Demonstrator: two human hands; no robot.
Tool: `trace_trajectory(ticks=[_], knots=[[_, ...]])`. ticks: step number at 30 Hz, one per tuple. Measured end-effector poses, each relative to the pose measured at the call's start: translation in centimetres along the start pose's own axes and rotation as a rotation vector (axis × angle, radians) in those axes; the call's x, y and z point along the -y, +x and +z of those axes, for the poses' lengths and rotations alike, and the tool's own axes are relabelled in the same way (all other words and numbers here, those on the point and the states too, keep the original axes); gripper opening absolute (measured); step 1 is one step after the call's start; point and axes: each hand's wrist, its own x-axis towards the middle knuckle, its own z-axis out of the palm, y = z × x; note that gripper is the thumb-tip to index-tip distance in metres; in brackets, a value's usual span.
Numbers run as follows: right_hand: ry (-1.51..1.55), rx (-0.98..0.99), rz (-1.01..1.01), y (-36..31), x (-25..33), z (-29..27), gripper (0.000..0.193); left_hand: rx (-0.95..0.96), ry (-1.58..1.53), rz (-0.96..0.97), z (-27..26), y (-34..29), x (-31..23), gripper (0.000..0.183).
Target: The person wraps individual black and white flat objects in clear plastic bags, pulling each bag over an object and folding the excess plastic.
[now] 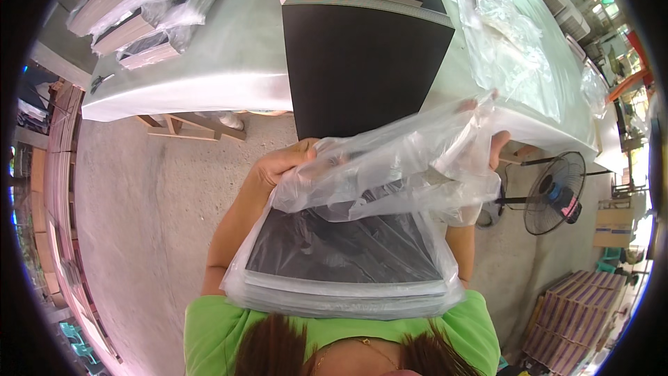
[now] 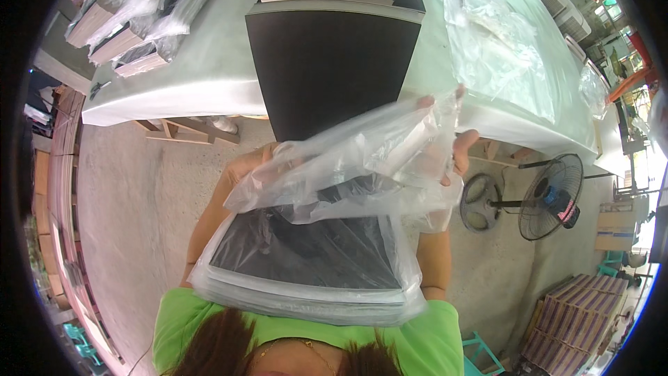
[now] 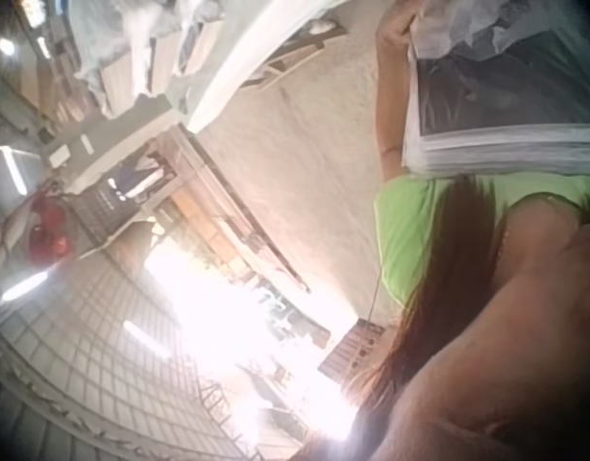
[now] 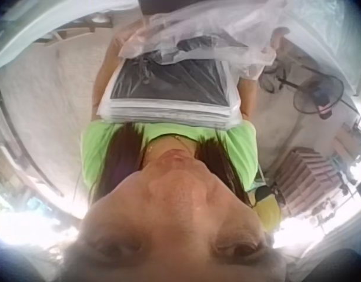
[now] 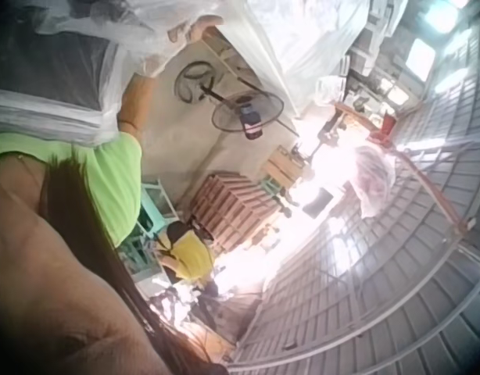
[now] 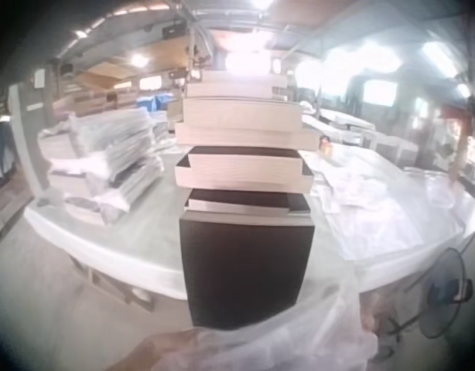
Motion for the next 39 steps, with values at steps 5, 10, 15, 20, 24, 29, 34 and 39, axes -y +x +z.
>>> trace_trajectory(ticks=[5,10,15,20,24,29,34,39], knots=[[-0.176,-0.116,0.601,-6.3,8.3,-4.5,0.066,0.273,-0.232,0.341,-8.3,2.1,-0.4,0.065],[-0.879,-0.675,0.832,-8.6,8.7,-1.9,0.047,0.485,-0.295,0.406,-6.0,1.8,-4.6,0.070],[-1.343,-1.353,0.083,-0.5,5.8,2.1,0.031,-0.311,0.436,0.433,-3.0,3.4,-6.7,0.023],[-1.951,-0.998,0.053,2.3,8.3,-1.1,0.015,-0.693,1.095,0.963,-2.5,6.9,-9.4,0.028],[-2.444,-0.702,-0.403,4.9,7.0,-2.8,0.019,-0.914,1.512,1.113,0.8,7.2,-10.4,0.060],[-2.553,-0.561,-0.437,6.1,6.0,-2.5,0.041,-0.924,1.570,1.068,1.7,5.6,-9.6,0.069],[-2.270,-0.684,-0.314,6.1,4.8,-0.1,0.042,-0.889,1.491,1.210,2.4,3.5,-8.7,0.063],[-1.619,-0.852,-0.258,4.7,5.4,1.0,0.042,-0.558,0.857,0.943,2.2,1.1,-9.6,0.051]])
